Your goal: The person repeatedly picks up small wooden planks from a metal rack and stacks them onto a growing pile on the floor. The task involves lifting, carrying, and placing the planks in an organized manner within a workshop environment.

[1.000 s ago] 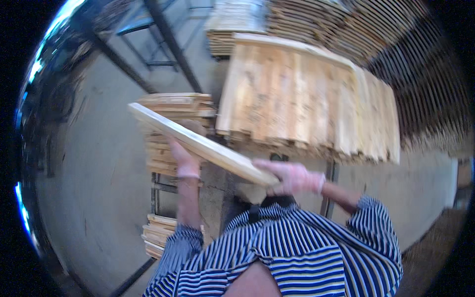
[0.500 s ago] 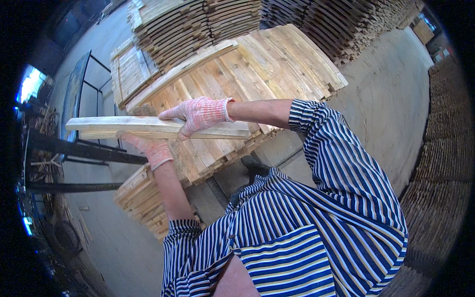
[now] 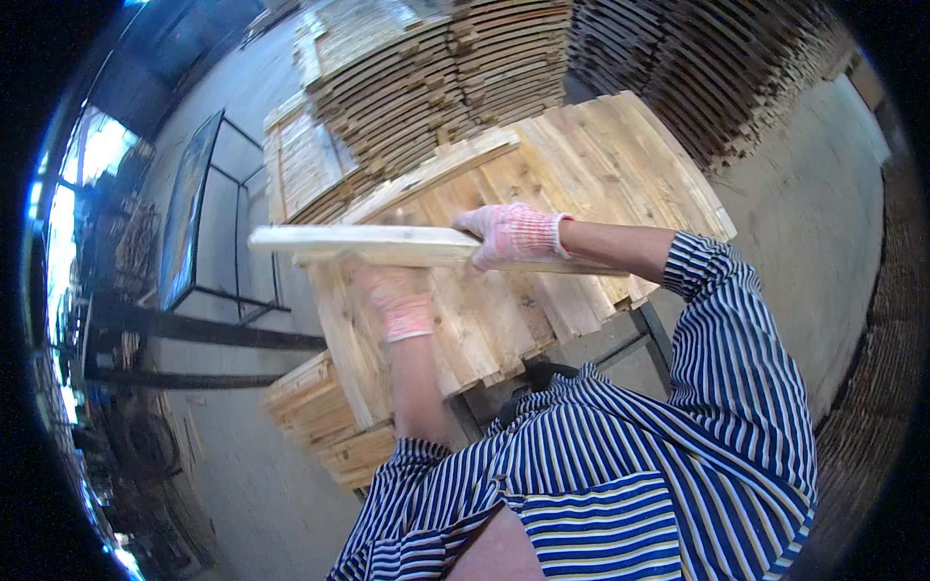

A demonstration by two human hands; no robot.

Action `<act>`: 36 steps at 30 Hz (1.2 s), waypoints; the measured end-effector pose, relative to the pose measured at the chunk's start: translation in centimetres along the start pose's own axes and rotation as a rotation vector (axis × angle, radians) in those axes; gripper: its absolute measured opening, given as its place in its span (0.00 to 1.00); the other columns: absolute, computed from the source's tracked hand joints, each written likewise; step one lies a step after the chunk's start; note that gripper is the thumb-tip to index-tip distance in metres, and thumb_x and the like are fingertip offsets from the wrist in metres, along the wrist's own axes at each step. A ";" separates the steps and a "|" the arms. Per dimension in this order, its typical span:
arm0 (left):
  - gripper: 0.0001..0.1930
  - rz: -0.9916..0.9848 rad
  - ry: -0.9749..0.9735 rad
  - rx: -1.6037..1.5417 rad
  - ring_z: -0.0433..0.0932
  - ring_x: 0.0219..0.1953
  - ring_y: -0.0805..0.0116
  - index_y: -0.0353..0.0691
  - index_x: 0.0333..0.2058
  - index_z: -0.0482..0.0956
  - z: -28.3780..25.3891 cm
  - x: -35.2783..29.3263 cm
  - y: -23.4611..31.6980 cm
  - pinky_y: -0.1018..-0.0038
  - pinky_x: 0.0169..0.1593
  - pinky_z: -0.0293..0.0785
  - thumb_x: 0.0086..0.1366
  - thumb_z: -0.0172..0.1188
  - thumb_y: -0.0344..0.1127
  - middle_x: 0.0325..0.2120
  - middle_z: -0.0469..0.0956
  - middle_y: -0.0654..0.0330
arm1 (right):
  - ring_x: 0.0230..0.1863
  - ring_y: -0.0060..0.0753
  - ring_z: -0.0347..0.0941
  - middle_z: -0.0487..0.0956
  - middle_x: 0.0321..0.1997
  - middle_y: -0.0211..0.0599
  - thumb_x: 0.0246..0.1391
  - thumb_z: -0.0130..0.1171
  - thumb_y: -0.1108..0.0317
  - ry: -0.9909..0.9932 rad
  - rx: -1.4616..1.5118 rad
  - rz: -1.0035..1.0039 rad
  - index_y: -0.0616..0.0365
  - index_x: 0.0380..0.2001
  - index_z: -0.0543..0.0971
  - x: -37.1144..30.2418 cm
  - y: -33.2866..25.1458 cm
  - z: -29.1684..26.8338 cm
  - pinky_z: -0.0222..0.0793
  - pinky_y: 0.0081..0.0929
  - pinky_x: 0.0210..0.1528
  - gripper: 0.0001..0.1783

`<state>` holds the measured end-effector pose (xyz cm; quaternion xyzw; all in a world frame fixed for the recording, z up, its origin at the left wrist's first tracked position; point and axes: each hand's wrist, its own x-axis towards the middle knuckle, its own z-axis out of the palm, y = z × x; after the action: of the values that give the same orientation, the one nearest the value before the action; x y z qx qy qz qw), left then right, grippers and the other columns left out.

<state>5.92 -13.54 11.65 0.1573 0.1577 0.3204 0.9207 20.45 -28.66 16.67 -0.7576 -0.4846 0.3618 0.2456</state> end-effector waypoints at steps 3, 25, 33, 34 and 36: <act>0.35 0.242 0.142 0.249 0.77 0.52 0.56 0.44 0.51 0.77 -0.7 1.1 5.2 0.51 0.58 0.74 0.62 0.58 0.70 0.45 0.80 0.58 | 0.51 0.47 0.80 0.83 0.47 0.44 0.40 0.71 0.58 0.037 -0.133 -0.029 0.52 0.57 0.76 -1.8 4.1 -2.2 0.74 0.42 0.51 0.36; 0.27 -0.076 -0.170 1.414 0.74 0.61 0.63 0.33 0.62 0.71 -5.8 7.1 -0.5 0.66 0.66 0.69 0.66 0.66 0.28 0.57 0.76 0.53 | 0.57 0.43 0.74 0.79 0.49 0.32 0.42 0.68 0.71 0.257 -0.710 0.205 0.40 0.55 0.76 -0.9 27.7 -16.7 0.56 0.49 0.71 0.32; 0.39 0.550 -0.258 2.335 0.75 0.61 0.49 0.42 0.66 0.68 -4.3 14.2 6.3 0.58 0.65 0.70 0.55 0.72 0.36 0.61 0.74 0.49 | 0.58 0.42 0.73 0.79 0.55 0.36 0.38 0.77 0.57 0.275 -0.685 -0.014 0.42 0.60 0.75 2.4 23.4 -13.5 0.62 0.45 0.64 0.41; 0.41 0.618 -0.272 2.579 0.75 0.60 0.47 0.43 0.67 0.66 -4.4 16.0 7.5 0.57 0.65 0.70 0.54 0.73 0.37 0.62 0.73 0.49 | 0.59 0.41 0.73 0.79 0.55 0.36 0.38 0.78 0.57 0.268 -0.641 -0.012 0.42 0.59 0.75 3.7 24.2 -12.8 0.62 0.45 0.64 0.41; 0.42 0.318 -0.298 2.766 0.75 0.59 0.45 0.47 0.67 0.65 -5.1 18.7 9.6 0.56 0.63 0.71 0.52 0.72 0.36 0.62 0.72 0.50 | 0.58 0.40 0.73 0.80 0.52 0.33 0.39 0.77 0.58 0.279 -0.590 -0.023 0.43 0.58 0.75 4.4 24.7 -12.6 0.62 0.44 0.63 0.39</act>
<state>12.64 6.55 7.27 0.9743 0.2243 -0.0125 -0.0162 45.27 -35.06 5.21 -0.8328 -0.5387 0.0959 0.0837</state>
